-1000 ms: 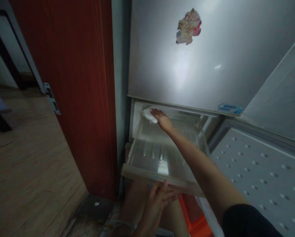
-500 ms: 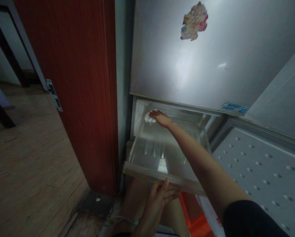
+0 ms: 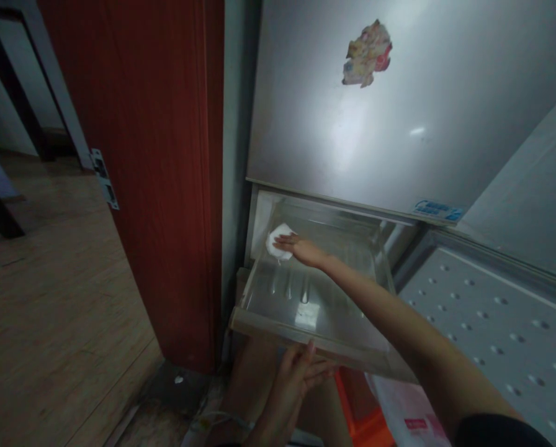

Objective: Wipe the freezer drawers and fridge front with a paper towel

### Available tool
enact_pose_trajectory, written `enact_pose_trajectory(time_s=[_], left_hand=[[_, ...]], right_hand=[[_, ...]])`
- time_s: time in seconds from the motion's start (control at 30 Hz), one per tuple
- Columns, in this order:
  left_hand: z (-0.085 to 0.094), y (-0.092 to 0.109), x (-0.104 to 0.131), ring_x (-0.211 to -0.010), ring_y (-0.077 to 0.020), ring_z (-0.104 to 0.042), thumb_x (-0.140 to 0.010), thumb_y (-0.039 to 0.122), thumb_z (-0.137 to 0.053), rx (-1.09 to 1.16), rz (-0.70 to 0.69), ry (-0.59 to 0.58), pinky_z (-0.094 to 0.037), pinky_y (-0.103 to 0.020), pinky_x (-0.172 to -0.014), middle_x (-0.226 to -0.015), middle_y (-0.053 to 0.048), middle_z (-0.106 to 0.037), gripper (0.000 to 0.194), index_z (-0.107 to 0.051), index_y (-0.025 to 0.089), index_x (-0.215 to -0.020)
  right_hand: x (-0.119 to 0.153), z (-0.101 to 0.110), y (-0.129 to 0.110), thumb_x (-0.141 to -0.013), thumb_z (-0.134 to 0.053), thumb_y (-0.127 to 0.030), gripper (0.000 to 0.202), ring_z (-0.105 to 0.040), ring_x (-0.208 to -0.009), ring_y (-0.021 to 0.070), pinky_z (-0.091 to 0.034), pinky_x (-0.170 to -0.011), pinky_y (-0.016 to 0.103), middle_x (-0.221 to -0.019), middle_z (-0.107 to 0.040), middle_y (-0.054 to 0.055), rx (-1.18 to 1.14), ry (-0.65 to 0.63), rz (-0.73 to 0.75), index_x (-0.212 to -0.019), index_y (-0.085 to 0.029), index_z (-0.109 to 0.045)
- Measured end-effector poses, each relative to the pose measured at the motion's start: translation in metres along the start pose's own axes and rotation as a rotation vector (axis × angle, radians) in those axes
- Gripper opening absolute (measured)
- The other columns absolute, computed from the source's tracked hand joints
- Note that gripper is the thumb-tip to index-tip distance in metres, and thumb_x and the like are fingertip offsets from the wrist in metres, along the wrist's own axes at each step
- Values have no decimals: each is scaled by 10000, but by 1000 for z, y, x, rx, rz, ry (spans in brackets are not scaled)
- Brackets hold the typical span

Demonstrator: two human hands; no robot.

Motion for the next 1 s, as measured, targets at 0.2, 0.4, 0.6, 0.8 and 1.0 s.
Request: enact_pose_trajectory(time_s=[0.2, 0.4, 0.6, 0.8, 1.0], left_hand=[[2, 2, 2, -842, -279, -711, -719, 393, -749, -10, 4, -30, -521, -426, -852, -811, -82, -708, 341, -582, 132, -862], [6, 2, 0, -896, -294, -701, -729, 379, -745, -15, 18, -68, -512, -427, -874, -856, -95, -711, 331, -590, 130, -881], [14, -2, -7, -916, -299, -696, -718, 388, -755, -32, 27, -45, -509, -434, -895, -887, -111, -710, 369, -595, 122, -917], [15, -1, -7, -899, -314, -695, -636, 448, -798, -31, 31, -9, -513, -441, -882, -904, -115, -712, 453, -588, 130, -883], [13, 0, -5, -905, -308, -695, -630, 451, -801, -25, 26, -30, -515, -435, -884, -913, -112, -714, 470, -600, 127, -906]], right_hand=[[40, -12, -79, -979, -307, -183, 424, -329, -1372, 177, -255, -1153, 437, -1443, -410, 58, -64, -73, 302, -1384, -228, -428], [55, -15, -106, -967, -372, -191, 396, -319, -1378, 183, -227, -1158, 469, -1423, -444, 27, -10, -76, 535, -1320, -323, -495], [19, -4, -42, -955, -401, -182, 391, -294, -1389, 201, -198, -1165, 487, -1462, -385, 41, 111, -40, 364, -1326, -269, -491], [-4, 13, 32, -921, -381, -75, 455, -302, -1386, 192, -221, -1161, 456, -1445, -408, 49, 83, 58, -152, -1326, -241, -503], [-1, 7, 35, -890, -368, -42, 512, -361, -1354, 239, -283, -1117, 509, -1425, -425, 110, 65, 79, -291, -1370, -196, -453]])
Point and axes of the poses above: each hand's wrist, its own x-axis away from the middle knuckle, its own z-axis out of the back of the hand, y = z × x, the point moved 2 cm from there along -x, towards the middle knuckle
